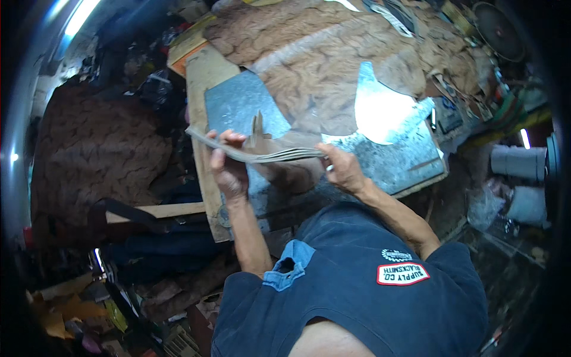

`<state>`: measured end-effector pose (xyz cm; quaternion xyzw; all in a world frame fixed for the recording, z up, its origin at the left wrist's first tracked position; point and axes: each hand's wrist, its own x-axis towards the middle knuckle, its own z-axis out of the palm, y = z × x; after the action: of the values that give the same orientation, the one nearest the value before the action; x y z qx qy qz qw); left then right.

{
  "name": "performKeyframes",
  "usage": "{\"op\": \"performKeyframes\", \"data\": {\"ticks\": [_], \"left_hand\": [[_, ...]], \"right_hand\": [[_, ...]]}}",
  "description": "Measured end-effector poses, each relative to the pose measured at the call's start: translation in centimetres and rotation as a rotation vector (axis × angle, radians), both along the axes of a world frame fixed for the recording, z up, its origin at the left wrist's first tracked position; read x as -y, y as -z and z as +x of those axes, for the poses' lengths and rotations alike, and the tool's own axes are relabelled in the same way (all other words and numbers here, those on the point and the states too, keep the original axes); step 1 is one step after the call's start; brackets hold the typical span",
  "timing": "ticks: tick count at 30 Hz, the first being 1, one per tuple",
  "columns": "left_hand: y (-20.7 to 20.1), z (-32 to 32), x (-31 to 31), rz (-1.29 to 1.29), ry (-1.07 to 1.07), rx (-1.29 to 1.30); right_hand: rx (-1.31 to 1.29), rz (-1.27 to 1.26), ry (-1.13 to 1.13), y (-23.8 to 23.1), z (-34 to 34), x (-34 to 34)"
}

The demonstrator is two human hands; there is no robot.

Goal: Marking and cutting out leather components for footwear using a metal template and hand tools.

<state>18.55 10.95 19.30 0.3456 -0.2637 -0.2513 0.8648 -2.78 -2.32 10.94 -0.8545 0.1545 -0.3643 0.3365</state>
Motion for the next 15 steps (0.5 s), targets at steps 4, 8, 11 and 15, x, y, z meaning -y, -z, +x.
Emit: {"op": "performKeyframes", "data": {"ticks": [4,8,11,15], "left_hand": [[-1.4,1.1,-2.3,0.119,-0.100,0.073],[-5.4,-0.6,-0.2,0.345,-0.150,0.286],[-8.0,-1.6,2.9,0.529,-0.149,0.452],[-3.5,0.2,10.4,0.924,-0.141,0.890]], "right_hand": [[-0.181,0.048,-0.316,0.2,-0.6,-3.1],[-0.286,0.047,-0.407,0.6,0.4,-5.1],[-0.177,0.374,-0.412,-0.2,1.1,-4.9],[-0.311,1.017,-0.058,3.4,1.7,-3.6]]}}
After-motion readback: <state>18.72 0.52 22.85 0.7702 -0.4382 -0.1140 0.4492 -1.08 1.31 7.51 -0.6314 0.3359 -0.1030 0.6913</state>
